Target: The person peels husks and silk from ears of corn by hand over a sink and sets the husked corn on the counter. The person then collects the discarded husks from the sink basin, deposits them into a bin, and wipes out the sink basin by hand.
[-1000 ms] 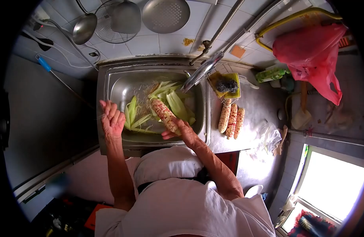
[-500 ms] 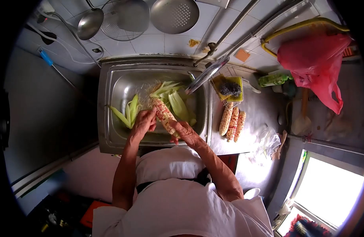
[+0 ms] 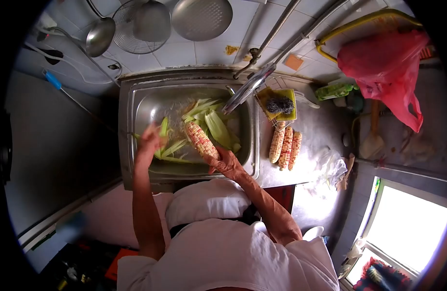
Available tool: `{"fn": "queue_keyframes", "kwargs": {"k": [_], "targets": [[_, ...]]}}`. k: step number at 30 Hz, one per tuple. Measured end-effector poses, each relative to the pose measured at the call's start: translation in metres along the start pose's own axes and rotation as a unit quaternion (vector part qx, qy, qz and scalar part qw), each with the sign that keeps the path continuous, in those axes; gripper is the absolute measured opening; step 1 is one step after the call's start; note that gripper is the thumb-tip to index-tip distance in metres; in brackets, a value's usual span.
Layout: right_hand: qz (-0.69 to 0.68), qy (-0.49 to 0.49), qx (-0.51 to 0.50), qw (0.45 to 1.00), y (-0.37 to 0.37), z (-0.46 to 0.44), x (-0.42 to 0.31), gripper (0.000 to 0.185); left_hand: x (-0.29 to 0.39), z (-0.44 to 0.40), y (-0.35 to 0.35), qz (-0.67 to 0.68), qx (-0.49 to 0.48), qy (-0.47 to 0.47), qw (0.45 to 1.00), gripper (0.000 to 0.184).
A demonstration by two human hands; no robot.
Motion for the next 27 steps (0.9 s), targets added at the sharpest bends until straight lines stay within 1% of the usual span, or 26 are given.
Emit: {"fn": "queue_keyframes", "kwargs": {"k": [1, 2, 3, 4, 5, 6, 7, 8, 9, 10, 11, 12, 13, 14, 15, 16, 17, 18, 19, 20, 21, 22, 23, 25, 26, 27], "targets": [[0.009, 0.001, 0.031, 0.999, 0.002, 0.001, -0.004, 0.065, -0.035, -0.004, 0.004, -0.209, 0.011, 0.028, 0.977, 0.05], [0.019, 0.001, 0.061, 0.998, 0.007, 0.002, -0.006, 0.063, -0.055, 0.0, 0.0, -0.208, 0.037, 0.062, 0.976, 0.056], [0.019, 0.002, 0.064, 0.998, 0.011, -0.003, 0.0, 0.063, -0.059, 0.005, -0.009, -0.105, 0.06, 0.092, 0.988, 0.062], [0.13, 0.052, 0.135, 0.981, 0.02, -0.008, 0.007, 0.061, -0.056, 0.015, -0.023, 0.024, 0.068, 0.123, 0.99, 0.069], [0.238, 0.093, 0.201, 0.945, 0.022, -0.003, 0.008, 0.06, -0.049, 0.024, -0.045, 0.121, 0.049, 0.136, 0.982, 0.075], [0.274, 0.106, 0.213, 0.932, 0.018, -0.002, -0.002, 0.061, -0.044, 0.026, -0.065, 0.179, 0.01, 0.12, 0.976, 0.075], [0.276, 0.109, 0.211, 0.931, 0.013, -0.002, -0.012, 0.061, -0.039, 0.03, -0.086, 0.236, -0.029, 0.109, 0.965, 0.074], [0.339, 0.089, 0.205, 0.914, 0.005, -0.001, -0.02, 0.064, -0.029, 0.029, -0.104, 0.208, -0.055, 0.047, 0.975, 0.073], [0.402, 0.068, 0.197, 0.892, -0.002, 0.001, -0.022, 0.067, -0.029, 0.028, -0.115, 0.195, -0.036, 0.035, 0.979, 0.07], [0.397, 0.105, 0.181, 0.893, -0.01, 0.004, -0.027, 0.071, -0.032, 0.022, -0.121, 0.229, 0.028, 0.047, 0.972, 0.063], [0.398, 0.106, 0.181, 0.893, -0.014, 0.007, -0.03, 0.071, -0.036, 0.018, -0.122, 0.262, 0.092, 0.058, 0.959, 0.058], [0.316, 0.082, 0.144, 0.934, -0.019, 0.009, -0.031, 0.07, -0.029, 0.019, -0.12, 0.263, 0.092, 0.057, 0.959, 0.058], [0.231, 0.057, 0.107, 0.965, -0.022, 0.008, -0.03, 0.071, -0.018, 0.021, -0.124, 0.321, 0.055, 0.085, 0.942, 0.057], [0.26, 0.021, 0.095, 0.961, -0.021, 0.002, -0.017, 0.065, -0.012, 0.024, -0.131, 0.376, 0.017, 0.115, 0.919, 0.055], [0.258, 0.017, 0.096, 0.961, -0.021, 0.002, -0.008, 0.065, -0.011, 0.024, -0.134, 0.375, 0.015, 0.119, 0.919, 0.055], [0.303, 0.032, 0.075, 0.949, -0.025, -0.002, -0.003, 0.065, -0.004, 0.019, -0.138, 0.418, -0.007, 0.089, 0.904, 0.057], [0.347, 0.048, 0.052, 0.935, -0.029, -0.004, 0.001, 0.069, 0.004, 0.017, -0.139, 0.459, -0.026, 0.058, 0.886, 0.059], [0.283, 0.155, 0.07, 0.944, -0.03, 0.002, -0.019, 0.07, 0.008, 0.019, -0.137, 0.47, -0.043, 0.07, 0.879, 0.064], [0.281, 0.155, 0.071, 0.945, -0.026, 0.003, -0.017, 0.07, 0.006, 0.02, -0.133, 0.486, -0.063, 0.063, 0.87, 0.067], [0.158, 0.075, 0.061, 0.983, -0.014, 0.0, -0.003, 0.068, 0.003, 0.02, -0.128, 0.491, -0.071, 0.069, 0.866, 0.067], [0.033, -0.005, 0.05, 0.998, -0.007, -0.003, 0.008, 0.067, 0.0, 0.019, -0.124, 0.496, -0.078, 0.074, 0.862, 0.068], [-0.051, 0.029, 0.098, 0.993, 0.004, -0.003, -0.006, 0.065, 0.0, 0.018, -0.123, 0.517, -0.101, 0.054, 0.848, 0.068], [-0.052, 0.029, 0.099, 0.993, 0.009, -0.011, 0.0, 0.065, -0.005, 0.02, -0.122, 0.516, -0.102, 0.055, 0.849, 0.068], [-0.083, 0.073, 0.239, 0.965, 0.037, -0.018, 0.007, 0.062, 0.009, 0.028, -0.122, 0.509, -0.069, 0.07, 0.855, 0.067], [-0.105, 0.051, 0.21, 0.971, 0.034, -0.02, 0.009, 0.058, 0.011, 0.03, -0.122, 0.488, -0.04, 0.096, 0.867, 0.064], [-0.106, 0.051, 0.211, 0.97, 0.028, -0.022, 0.007, 0.058, 0.0, 0.029, -0.119, 0.43, -0.032, 0.099, 0.897, 0.061]]}}
Point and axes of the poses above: each hand's wrist, its own z-axis away from the middle knuckle, its own y-axis out of the back of the hand, x = y × z, the point moved 7 cm from there along -z, towards the middle knuckle, and after that the axes turned 1 degree about -y, right-handed, at the moved point
